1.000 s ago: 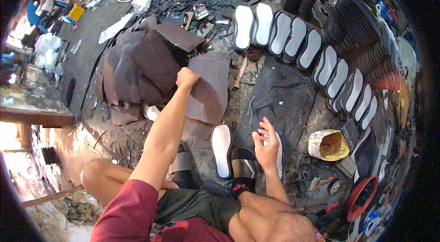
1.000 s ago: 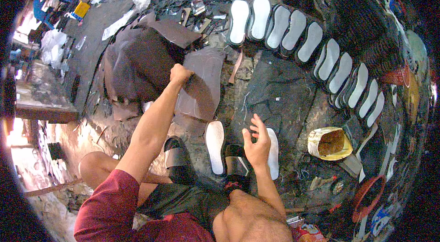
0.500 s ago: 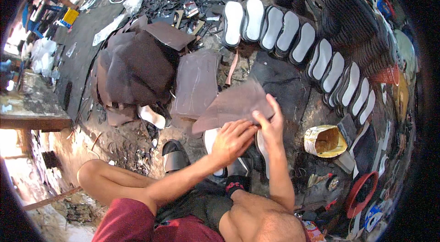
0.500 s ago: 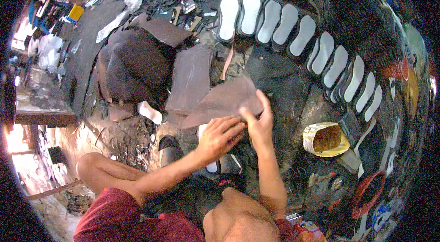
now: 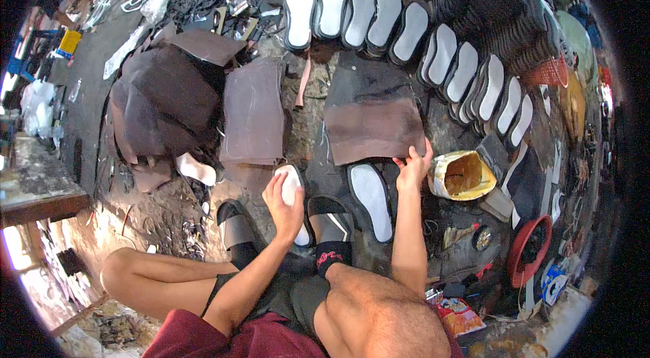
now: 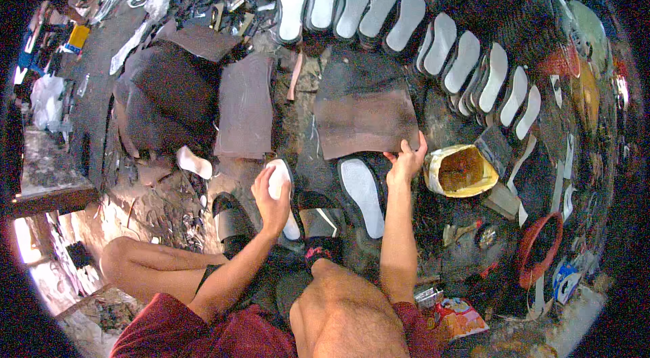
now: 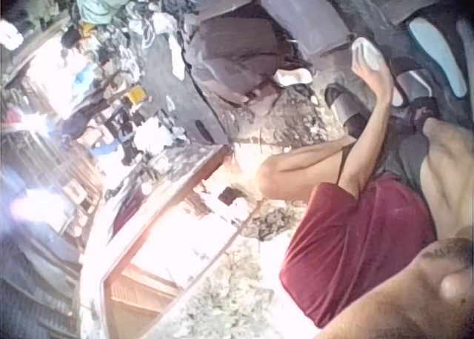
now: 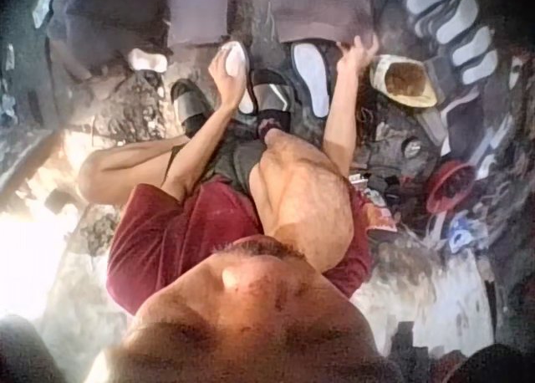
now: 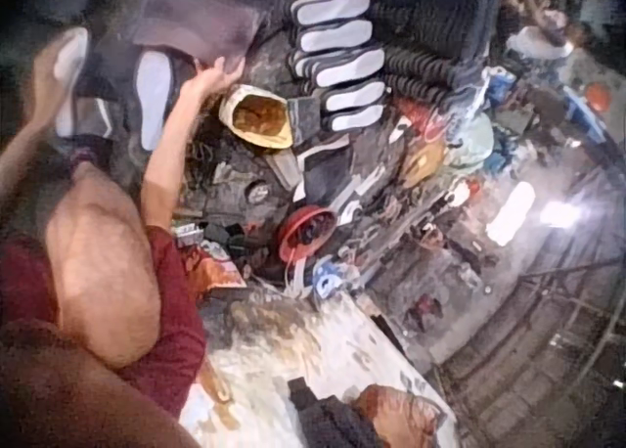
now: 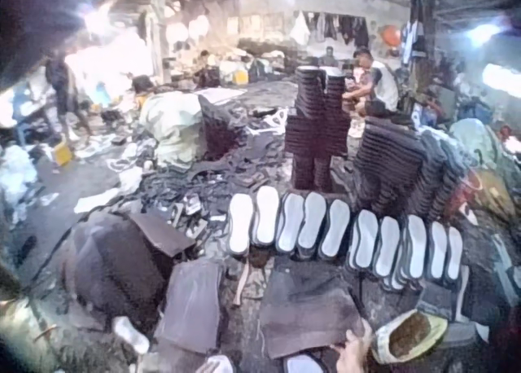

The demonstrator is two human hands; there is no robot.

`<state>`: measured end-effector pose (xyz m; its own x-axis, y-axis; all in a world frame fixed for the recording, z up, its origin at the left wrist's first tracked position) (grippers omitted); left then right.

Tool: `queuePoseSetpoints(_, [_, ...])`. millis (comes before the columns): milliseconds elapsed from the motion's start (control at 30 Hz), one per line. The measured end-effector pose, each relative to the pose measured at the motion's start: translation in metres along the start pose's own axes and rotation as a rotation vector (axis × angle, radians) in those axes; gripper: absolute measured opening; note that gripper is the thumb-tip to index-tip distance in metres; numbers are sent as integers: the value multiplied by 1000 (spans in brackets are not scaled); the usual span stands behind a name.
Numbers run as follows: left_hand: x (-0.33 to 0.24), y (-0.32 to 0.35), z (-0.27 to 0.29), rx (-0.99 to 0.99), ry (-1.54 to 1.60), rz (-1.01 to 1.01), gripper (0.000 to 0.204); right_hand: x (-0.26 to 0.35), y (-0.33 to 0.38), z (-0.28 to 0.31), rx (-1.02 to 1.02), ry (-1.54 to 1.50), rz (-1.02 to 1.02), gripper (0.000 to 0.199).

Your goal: The person assembles slipper soles by placing white insoles onto brown rubber outsoles. They repeatedly pick up an insole, align it with an outsole, press it into place, and set the completed pair aside. The process continues with multiple units in a repetitive sequence.

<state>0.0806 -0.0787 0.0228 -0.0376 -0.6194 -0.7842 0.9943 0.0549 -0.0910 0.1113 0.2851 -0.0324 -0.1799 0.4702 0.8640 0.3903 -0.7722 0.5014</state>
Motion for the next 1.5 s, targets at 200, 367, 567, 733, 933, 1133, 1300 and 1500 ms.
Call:
queuePoseSetpoints(200, [-2,-39,-12,-30,116,163,52,13,75,14,-275,805,792,56])
queuePoseSetpoints(367, [19,12,-4,-89,-220,424,86,0,119,-8,87,904,839,44])
queuePoseSetpoints(567, [23,13,10,18,-195,215,96,0,106,-15,321,857,609,48])
queuePoseSetpoints(733, [19,8,18,115,-343,218,94,5,126,-42,436,1313,874,78])
queuePoseSetpoints(933, [-32,1,-38,370,-10,-80,68,61,150,-33,461,1191,733,95])
queuePoseSetpoints(1133, [-91,-78,-165,917,-276,-736,45,210,152,13,177,826,902,84])
queuePoseSetpoints(1300, [-82,-177,-226,1257,109,-312,25,243,145,65,-36,228,872,61])
queuePoseSetpoints(1500, [-79,-205,-224,1454,143,-70,26,239,143,68,-265,139,767,37])
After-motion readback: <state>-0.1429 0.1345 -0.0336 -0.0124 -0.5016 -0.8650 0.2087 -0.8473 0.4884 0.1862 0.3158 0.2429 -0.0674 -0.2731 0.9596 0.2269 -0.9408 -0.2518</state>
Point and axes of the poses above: each hand's wrist, its own y-axis away from the middle knuckle, its own z-axis out of the back of the hand, x = y × z, the point moved 7 cm from there along -y, towards the middle knuckle, and after that the axes turned 4 degrees about y, right-handed, at the moved point
